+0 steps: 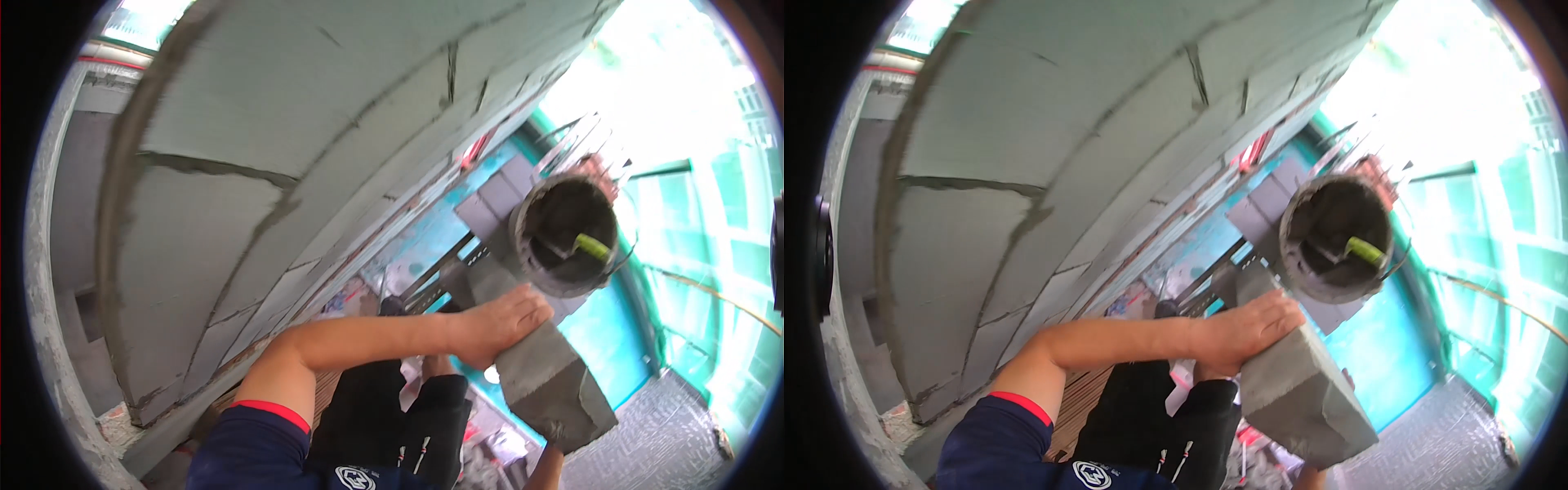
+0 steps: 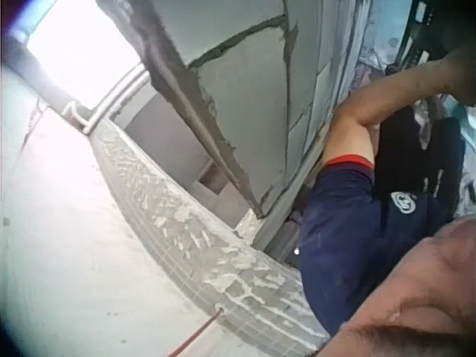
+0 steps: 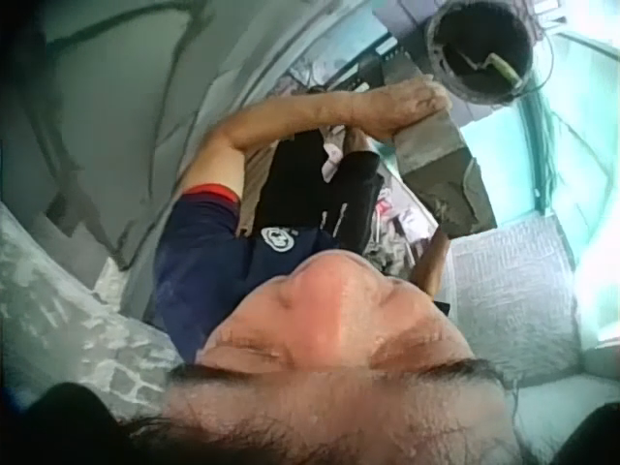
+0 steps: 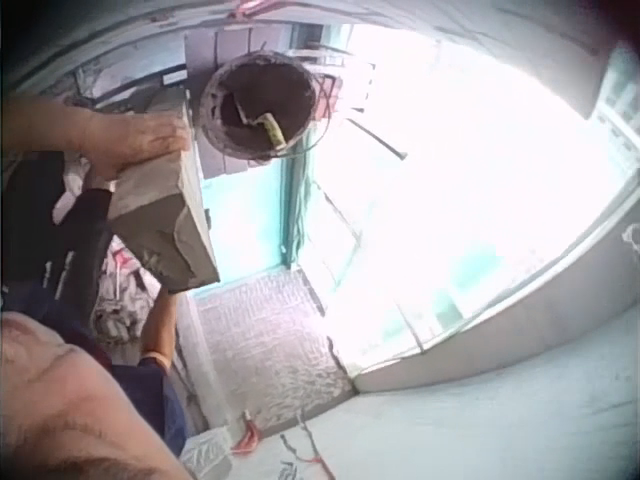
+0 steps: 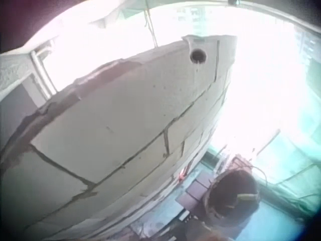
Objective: The person applies mortar with a trowel to a course of bricks, then places a new brick on top of the mortar, and finally levels the brick and scrapes off excess mortar.
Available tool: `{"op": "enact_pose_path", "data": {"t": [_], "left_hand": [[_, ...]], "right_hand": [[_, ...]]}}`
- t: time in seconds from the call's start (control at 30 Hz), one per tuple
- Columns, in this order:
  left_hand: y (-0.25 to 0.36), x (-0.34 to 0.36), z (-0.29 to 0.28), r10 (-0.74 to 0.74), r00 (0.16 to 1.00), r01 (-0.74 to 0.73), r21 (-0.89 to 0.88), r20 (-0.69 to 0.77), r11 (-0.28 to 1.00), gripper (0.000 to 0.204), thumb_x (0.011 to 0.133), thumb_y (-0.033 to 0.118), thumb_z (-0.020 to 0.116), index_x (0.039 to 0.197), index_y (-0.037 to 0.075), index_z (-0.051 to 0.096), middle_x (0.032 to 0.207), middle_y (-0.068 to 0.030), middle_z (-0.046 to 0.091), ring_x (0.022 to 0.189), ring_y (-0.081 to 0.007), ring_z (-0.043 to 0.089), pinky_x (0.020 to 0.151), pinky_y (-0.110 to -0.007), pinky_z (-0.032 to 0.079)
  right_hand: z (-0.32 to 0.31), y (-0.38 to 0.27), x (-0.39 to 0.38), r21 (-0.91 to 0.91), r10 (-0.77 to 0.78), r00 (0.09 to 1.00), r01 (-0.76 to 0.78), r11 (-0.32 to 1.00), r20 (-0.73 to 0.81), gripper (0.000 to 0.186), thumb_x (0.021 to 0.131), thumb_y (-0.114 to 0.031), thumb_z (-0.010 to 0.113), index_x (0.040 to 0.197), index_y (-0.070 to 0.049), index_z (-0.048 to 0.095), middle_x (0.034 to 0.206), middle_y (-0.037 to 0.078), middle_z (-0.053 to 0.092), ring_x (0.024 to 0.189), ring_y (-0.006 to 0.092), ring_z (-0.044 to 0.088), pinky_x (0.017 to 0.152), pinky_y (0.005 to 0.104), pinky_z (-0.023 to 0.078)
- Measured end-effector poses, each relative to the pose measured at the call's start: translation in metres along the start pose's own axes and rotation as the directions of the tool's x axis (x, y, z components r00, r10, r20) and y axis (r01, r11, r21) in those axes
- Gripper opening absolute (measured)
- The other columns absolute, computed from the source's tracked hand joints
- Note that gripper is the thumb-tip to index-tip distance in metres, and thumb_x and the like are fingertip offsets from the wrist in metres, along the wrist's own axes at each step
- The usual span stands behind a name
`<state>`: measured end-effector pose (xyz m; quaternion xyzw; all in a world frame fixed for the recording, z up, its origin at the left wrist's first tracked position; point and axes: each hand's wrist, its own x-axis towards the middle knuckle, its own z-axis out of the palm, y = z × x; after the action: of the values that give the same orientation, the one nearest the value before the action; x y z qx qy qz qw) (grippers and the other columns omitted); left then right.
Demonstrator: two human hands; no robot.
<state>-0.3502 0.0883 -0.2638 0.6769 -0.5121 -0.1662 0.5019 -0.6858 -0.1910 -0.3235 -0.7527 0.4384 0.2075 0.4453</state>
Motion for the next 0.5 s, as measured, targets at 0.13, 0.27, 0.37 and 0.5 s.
{"op": "enact_pose_path", "data": {"t": [0.13,0.27,0.37,0.5], "left_hand": [[0.077,0.003,-0.05,-0.008,1.0,0.005,-0.134,-0.025,0.991,0.084,0.056,0.008,0.07,0.13,-0.005,0.031,0.123,-0.0234,0.04,0.119,-0.0402,0.039,0.105,-0.051,0.026],[0.167,0.006,-0.119,0.034,0.997,-0.054,-0.294,-0.074,0.954,0.09,0.059,0.008,0.074,0.134,-0.004,0.026,0.128,-0.0224,0.036,0.121,-0.0387,0.037,0.105,-0.04,0.03],[0.234,0.007,-0.183,0.025,0.992,-0.082,-0.476,-0.126,0.876,0.118,0.055,0.018,0.085,0.145,-0.002,0.011,0.136,-0.0213,0.03,0.128,-0.0347,0.031,0.108,-0.04,0.026],[0.224,-0.028,-0.162,-0.015,0.96,-0.182,-0.663,-0.281,0.727,0.124,0.06,0.039,0.082,0.148,0.002,0.003,0.148,-0.0182,0.017,0.139,-0.0287,0.016,0.112,-0.039,0.015]], "right_hand": [[-0.026,-0.077,-0.054,-0.003,-0.055,0.998,0.056,0.998,0.039,0.073,0.064,-0.035,0.081,0.122,0.0,0.05,0.11,0.016,0.056,0.102,0.0293,0.054,0.088,0.042,0.043],[-0.056,-0.161,-0.104,-0.028,-0.153,0.981,0.158,0.987,0.121,0.074,0.063,-0.035,0.082,0.12,0.0,0.051,0.108,0.015,0.057,0.1,0.0286,0.055,0.087,0.0419,0.044],[-0.072,-0.222,-0.14,-0.072,-0.231,0.96,0.245,0.967,0.161,0.074,0.062,-0.036,0.083,0.119,0.0,0.052,0.106,0.015,0.058,0.098,0.0281,0.056,0.085,0.0418,0.045],[-0.081,-0.279,-0.184,-0.109,-0.312,0.922,0.342,0.933,0.23,0.074,0.061,-0.036,0.084,0.117,0.0,0.053,0.103,0.014,0.059,0.096,0.0274,0.057,0.083,0.0417,0.046]]}}
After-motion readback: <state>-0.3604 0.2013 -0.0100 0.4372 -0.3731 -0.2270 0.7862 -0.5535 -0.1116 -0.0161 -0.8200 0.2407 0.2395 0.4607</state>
